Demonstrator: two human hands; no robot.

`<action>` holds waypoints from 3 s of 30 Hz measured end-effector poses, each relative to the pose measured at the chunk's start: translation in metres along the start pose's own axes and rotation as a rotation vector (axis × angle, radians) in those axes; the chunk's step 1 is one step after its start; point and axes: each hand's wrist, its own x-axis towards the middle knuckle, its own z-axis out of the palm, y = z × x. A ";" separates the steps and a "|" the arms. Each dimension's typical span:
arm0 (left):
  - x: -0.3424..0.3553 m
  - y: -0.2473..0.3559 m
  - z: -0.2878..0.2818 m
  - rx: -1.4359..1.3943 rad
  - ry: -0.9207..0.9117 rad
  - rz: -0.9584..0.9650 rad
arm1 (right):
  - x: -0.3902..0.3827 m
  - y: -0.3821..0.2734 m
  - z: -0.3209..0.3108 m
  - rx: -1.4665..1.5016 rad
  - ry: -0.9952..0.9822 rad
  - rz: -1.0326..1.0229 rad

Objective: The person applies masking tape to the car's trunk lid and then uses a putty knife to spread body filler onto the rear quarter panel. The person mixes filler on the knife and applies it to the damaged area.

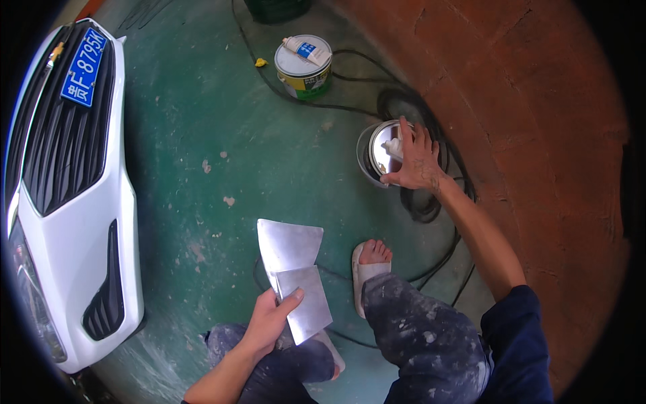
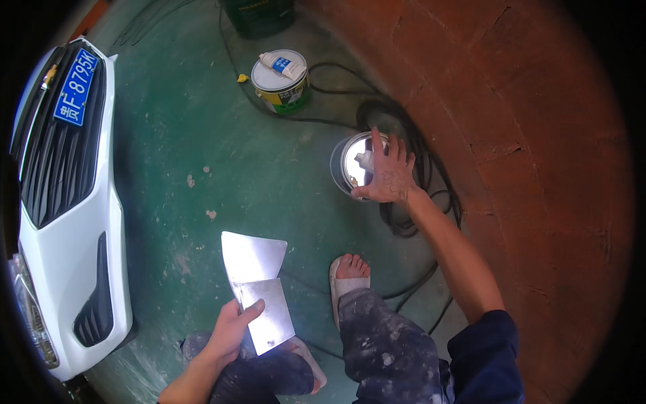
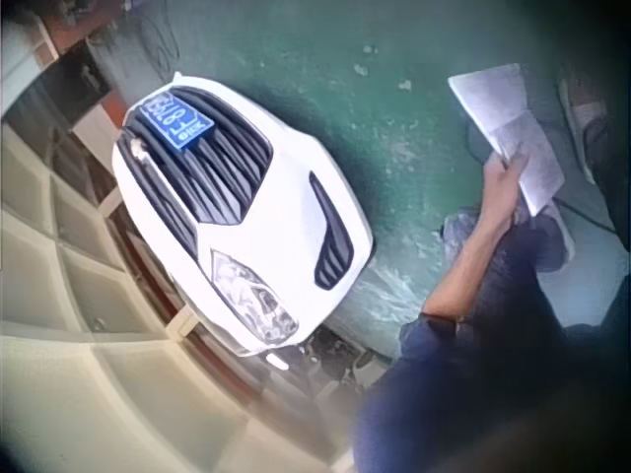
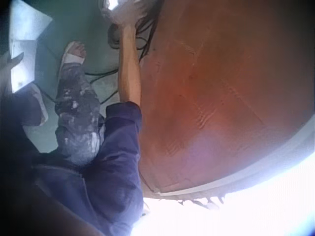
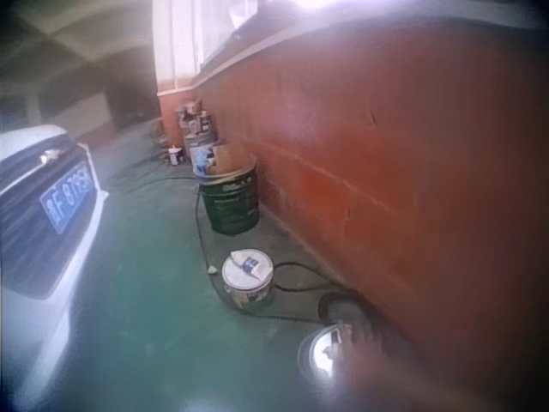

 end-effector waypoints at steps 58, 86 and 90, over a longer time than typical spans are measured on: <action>0.155 0.013 0.044 -0.071 -0.319 -0.055 | 0.069 0.047 0.037 -0.006 -0.196 -0.361; 0.207 0.029 0.073 0.364 -0.231 0.339 | -0.037 0.045 -0.052 0.263 0.378 -0.277; 0.230 0.025 0.081 0.498 -0.262 0.481 | -0.069 0.030 -0.071 0.354 0.559 -0.348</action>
